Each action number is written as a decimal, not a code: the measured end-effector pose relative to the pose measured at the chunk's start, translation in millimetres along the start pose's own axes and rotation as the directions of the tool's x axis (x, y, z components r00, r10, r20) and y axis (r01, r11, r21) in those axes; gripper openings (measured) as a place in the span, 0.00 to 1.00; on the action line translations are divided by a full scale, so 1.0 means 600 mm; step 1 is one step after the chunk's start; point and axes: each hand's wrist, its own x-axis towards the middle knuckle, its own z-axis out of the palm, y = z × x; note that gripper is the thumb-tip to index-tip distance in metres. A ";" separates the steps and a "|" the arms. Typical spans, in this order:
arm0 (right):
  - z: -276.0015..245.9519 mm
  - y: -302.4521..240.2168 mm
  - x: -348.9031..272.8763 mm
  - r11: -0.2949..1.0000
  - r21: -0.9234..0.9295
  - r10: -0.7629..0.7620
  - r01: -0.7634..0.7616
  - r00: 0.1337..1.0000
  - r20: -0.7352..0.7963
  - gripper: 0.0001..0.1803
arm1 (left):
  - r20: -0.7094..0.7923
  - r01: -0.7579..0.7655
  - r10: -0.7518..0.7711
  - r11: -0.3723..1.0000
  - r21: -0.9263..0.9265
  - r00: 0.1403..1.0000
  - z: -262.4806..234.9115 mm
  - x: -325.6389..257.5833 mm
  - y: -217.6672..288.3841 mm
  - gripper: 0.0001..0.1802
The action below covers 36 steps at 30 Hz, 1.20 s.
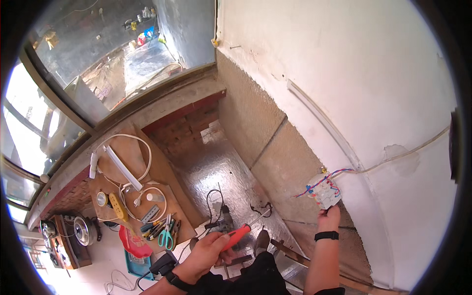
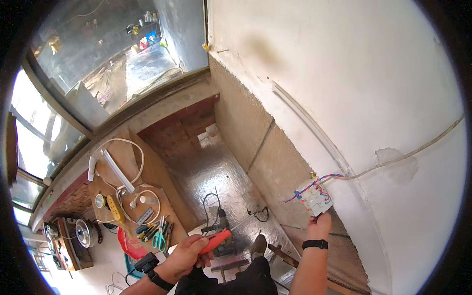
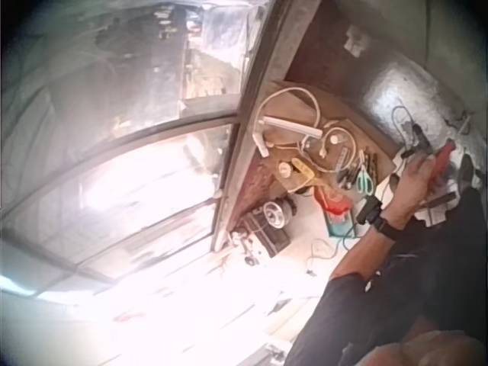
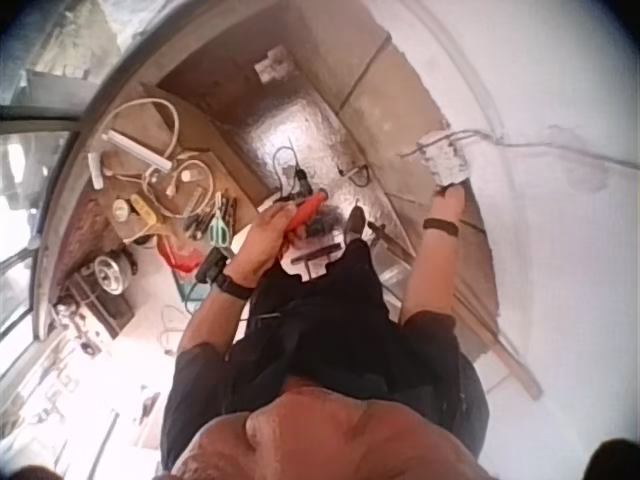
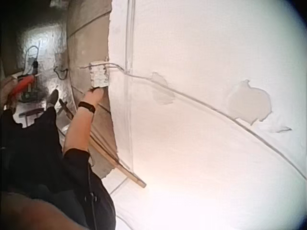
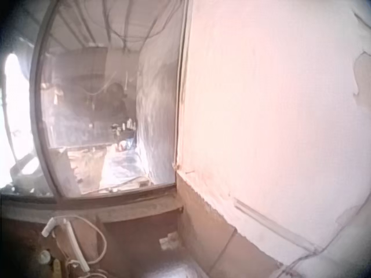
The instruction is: Repairing electrical wires in a breaker box and then unlocking a large courtyard gate.
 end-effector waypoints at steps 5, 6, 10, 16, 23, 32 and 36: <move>0.003 -0.003 -0.010 0.994 0.083 0.083 -0.076 0.994 -0.078 0.10 | -0.003 0.007 -0.007 1.000 0.011 1.000 0.008 -0.018 0.018 0.16; 0.001 -0.005 -0.011 0.993 0.085 0.084 -0.077 0.994 -0.076 0.10 | -0.001 0.008 -0.008 1.000 0.015 1.000 0.010 -0.022 0.023 0.16; -0.009 -0.011 -0.007 0.996 0.013 0.083 -0.083 0.995 -0.050 0.12 | -0.014 0.031 -0.031 0.999 0.037 0.999 0.017 -0.032 0.035 0.16; 0.021 -0.011 -0.033 0.990 0.082 0.122 -0.117 0.991 -0.059 0.10 | -0.036 0.023 -0.022 0.999 0.034 0.999 0.009 -0.047 0.045 0.16; -0.016 -0.016 0.012 0.999 -0.034 -0.008 0.008 1.000 -0.002 0.11 | -0.045 -0.030 0.031 0.999 0.021 0.999 0.005 -0.058 0.046 0.18; -0.008 -0.007 0.011 0.997 0.026 0.076 -0.074 0.995 -0.064 0.08 | -0.082 0.003 -0.003 1.000 -0.001 0.997 -0.021 -0.083 0.030 0.20; -0.016 -0.006 0.024 1.000 0.002 -0.006 0.006 0.999 -0.046 0.08 | -0.089 -0.028 0.026 0.999 -0.018 0.996 -0.030 -0.087 0.015 0.22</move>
